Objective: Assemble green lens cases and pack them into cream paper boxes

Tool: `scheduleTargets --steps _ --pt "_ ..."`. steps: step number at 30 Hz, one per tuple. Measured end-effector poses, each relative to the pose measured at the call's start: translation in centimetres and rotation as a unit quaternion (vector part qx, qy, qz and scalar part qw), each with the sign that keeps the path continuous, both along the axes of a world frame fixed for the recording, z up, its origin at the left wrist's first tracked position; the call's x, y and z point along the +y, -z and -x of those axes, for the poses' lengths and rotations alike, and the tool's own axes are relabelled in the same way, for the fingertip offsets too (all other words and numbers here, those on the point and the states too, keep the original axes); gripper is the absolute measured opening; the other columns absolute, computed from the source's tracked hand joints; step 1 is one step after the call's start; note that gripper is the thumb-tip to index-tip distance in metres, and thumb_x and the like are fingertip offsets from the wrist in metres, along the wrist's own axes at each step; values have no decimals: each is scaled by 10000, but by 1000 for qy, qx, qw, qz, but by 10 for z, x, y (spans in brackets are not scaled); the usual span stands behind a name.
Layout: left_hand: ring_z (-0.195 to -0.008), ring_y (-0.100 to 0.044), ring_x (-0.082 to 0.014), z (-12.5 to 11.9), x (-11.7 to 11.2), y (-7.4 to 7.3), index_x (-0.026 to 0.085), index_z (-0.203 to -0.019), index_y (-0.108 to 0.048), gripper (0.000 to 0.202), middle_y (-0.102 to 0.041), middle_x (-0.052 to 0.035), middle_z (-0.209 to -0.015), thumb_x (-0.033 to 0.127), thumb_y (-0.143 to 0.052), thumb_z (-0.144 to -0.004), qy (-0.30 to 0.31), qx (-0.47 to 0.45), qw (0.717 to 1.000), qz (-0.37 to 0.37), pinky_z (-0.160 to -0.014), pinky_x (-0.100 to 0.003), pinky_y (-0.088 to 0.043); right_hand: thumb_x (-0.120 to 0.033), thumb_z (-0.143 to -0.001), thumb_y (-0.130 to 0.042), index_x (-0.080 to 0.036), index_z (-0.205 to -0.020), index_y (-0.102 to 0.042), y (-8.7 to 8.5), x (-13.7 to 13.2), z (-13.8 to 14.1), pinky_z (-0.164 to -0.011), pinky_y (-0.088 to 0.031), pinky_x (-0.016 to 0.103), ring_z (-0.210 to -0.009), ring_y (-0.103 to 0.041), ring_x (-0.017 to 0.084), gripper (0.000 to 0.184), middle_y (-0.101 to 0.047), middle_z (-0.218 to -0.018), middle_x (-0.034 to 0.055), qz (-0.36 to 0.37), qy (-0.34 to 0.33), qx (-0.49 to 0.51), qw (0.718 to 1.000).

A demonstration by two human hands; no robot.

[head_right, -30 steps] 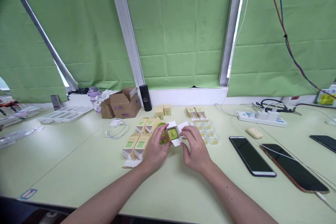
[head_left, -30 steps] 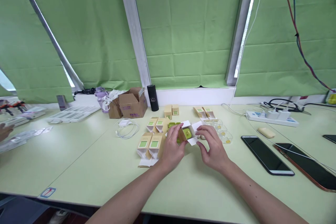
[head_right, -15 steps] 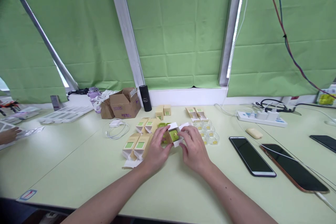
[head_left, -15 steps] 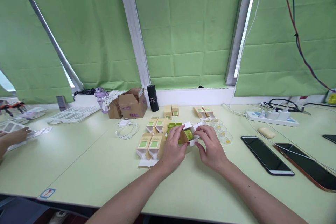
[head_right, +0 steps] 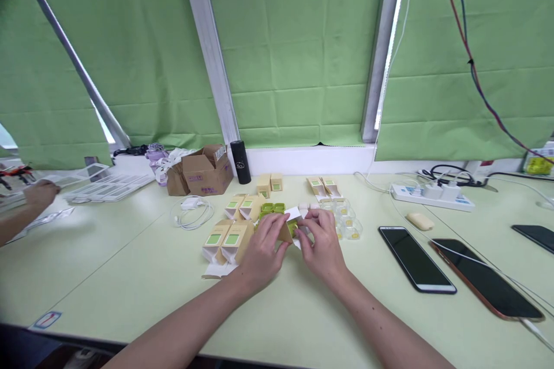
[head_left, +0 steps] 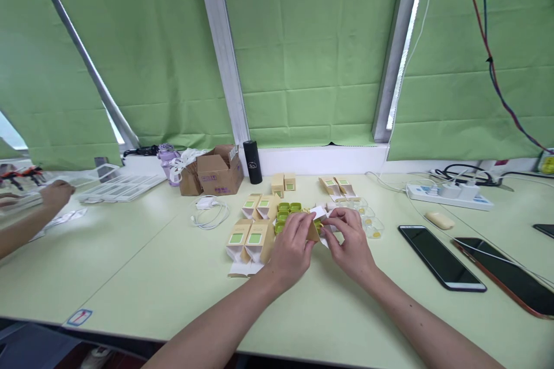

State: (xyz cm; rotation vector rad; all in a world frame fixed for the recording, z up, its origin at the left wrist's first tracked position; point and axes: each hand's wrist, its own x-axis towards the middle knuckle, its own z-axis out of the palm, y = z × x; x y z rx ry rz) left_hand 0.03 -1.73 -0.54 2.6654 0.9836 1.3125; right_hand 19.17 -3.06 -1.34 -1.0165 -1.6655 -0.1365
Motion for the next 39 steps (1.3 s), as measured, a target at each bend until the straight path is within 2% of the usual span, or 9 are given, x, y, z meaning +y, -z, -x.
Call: scheduleTargets --steps 6,13,20,26,30,33,37,39 --pt "-1345 -572 -326 0 0 -1 268 -1611 -350 746 -586 -146 -1392 40 -563 -933 -5 20 1000 -20 -1112 -557 -563 -204 -986 -623 -249 -915 -683 1 0 2 -868 -543 505 -1047 -550 303 103 -614 -1050 91 23 4 12 1000" --pt "-1350 -564 -332 0 0 -2 263 -1604 -358 714 -591 -153 -1388 77 -595 -957 -12 12 1000 -20 -1089 -543 -578 -238 -1010 -597 -241 -907 -647 -3 -2 2 -914 -516 497 -1078 -561 295 115 -634 -1065 94 41 -17 42 998" --pt "-1337 -583 -327 0 3 -1 238 -1608 -377 702 -609 -158 -1371 84 -596 -959 -19 -9 999 -45 -1091 -537 -582 -295 -1031 -567 -247 -897 -599 -10 -6 1 -826 -527 413 -1058 -611 274 145 -692 -1086 93 61 -50 88 993" --pt "-1337 -583 -327 1 4 -3 238 -1605 -390 724 -610 -160 -1373 67 -603 -935 -28 -19 999 -39 -1090 -530 -580 -438 -1057 -554 -255 -973 -605 -7 -6 0 -845 -582 409 -998 -696 251 208 -728 -1166 98 135 -98 195 967" --pt "-1338 -575 -326 3 5 -4 241 -1597 -401 739 -612 -155 -1374 56 -615 -914 -38 -22 999 -30 -1084 -525 -575 -552 -1037 -576 -254 -952 -601 -5 -3 -2 -803 -601 399 -924 -708 242 311 -746 -1166 111 174 -106 260 944" --pt "-1314 -585 -324 3 6 -4 252 -1593 -405 734 -615 -149 -1366 61 -617 -917 -42 -26 998 -25 -1068 -516 -576 -606 -1006 -611 -248 -935 -595 -5 0 -4 -735 -594 376 -784 -681 207 366 -756 -1099 104 185 -114 298 929" --pt "-1309 -587 -325 3 6 -4 265 -1604 -386 722 -610 -148 -1367 96 -620 -942 -48 -40 998 -19 -1067 -515 -565 -649 -943 -684 -239 -892 -604 -8 3 -7 -650 -566 342 -659 -641 183 421 -716 -815 39 188 -122 351 909" --pt "-1324 -582 -326 3 6 -3 278 -1606 -387 714 -601 -145 -1385 118 -624 -951 -56 -56 997 -4 -1081 -518 -553 -657 -903 -726 -234 -878 -615 -10 4 -9 -614 -557 326 -633 -633 177 438 -684 -744 16 188 -127 381 896"
